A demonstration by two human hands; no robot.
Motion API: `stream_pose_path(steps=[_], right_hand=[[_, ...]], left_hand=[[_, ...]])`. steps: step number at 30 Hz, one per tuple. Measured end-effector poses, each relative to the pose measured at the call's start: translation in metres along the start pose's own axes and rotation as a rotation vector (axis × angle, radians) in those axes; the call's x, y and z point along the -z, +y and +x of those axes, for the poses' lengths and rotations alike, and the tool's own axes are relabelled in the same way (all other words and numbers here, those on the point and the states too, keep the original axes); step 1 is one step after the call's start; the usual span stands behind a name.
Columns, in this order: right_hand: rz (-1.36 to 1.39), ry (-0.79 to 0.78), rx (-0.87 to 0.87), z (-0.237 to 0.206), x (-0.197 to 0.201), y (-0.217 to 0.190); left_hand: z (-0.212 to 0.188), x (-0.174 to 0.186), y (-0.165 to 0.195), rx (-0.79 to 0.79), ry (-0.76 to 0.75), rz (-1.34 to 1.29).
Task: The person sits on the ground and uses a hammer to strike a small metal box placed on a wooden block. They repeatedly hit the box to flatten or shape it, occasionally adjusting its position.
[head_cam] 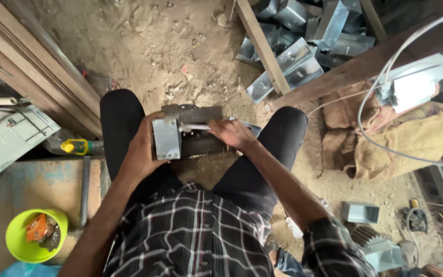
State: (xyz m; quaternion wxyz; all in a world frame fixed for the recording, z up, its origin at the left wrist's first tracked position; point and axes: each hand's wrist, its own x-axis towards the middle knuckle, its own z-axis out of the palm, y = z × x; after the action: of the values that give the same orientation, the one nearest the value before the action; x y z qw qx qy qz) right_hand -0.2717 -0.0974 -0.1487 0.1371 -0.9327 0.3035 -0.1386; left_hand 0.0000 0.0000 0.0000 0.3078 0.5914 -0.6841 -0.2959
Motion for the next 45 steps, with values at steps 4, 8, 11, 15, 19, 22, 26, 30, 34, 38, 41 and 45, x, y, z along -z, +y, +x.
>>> stream_pose_path(steps=[4,8,11,15,19,22,26,30,34,38,41,45], right_hand=[[-0.076,0.176,-0.015,0.0,0.028,-0.013],[-0.196,0.054,-0.171,-0.003,0.083,-0.052],[-0.106,0.26,-0.338,-0.013,0.118,-0.096],[0.306,0.124,-0.724,-0.029,0.143,-0.136],[0.635,0.228,-0.836,-0.042,0.142,-0.147],[0.916,0.093,-1.069,-0.046,0.131,-0.142],[0.813,0.081,-0.86,-0.036,0.115,-0.13],[0.776,-0.027,-0.835,-0.028,0.115,-0.122],[0.899,-0.08,-1.004,-0.029,0.118,-0.127],[0.92,-0.021,-0.991,-0.03,0.113,-0.133],[0.908,0.035,-1.003,-0.03,0.107,-0.133],[0.741,0.2,-0.867,-0.03,0.095,-0.139]], left_hand=[[0.0,-0.001,0.002,0.162,-0.04,-0.086],[-0.004,0.001,-0.003,0.248,-0.049,-0.103],[0.004,0.009,-0.01,0.204,-0.057,-0.196],[0.0,0.021,-0.022,0.025,0.027,-0.321],[-0.023,0.025,-0.054,0.122,0.089,-0.742],[-0.033,0.017,-0.081,0.019,0.128,-0.878],[-0.038,0.015,-0.078,-0.033,0.116,-1.447],[-0.018,0.031,-0.037,-0.037,0.137,-1.824],[-0.008,0.053,-0.013,0.036,0.076,-2.052],[-0.015,0.054,-0.026,0.033,0.032,-2.051],[-0.016,0.045,-0.05,0.194,-0.061,-1.553],[-0.007,0.01,-0.064,0.182,0.056,-0.292]])
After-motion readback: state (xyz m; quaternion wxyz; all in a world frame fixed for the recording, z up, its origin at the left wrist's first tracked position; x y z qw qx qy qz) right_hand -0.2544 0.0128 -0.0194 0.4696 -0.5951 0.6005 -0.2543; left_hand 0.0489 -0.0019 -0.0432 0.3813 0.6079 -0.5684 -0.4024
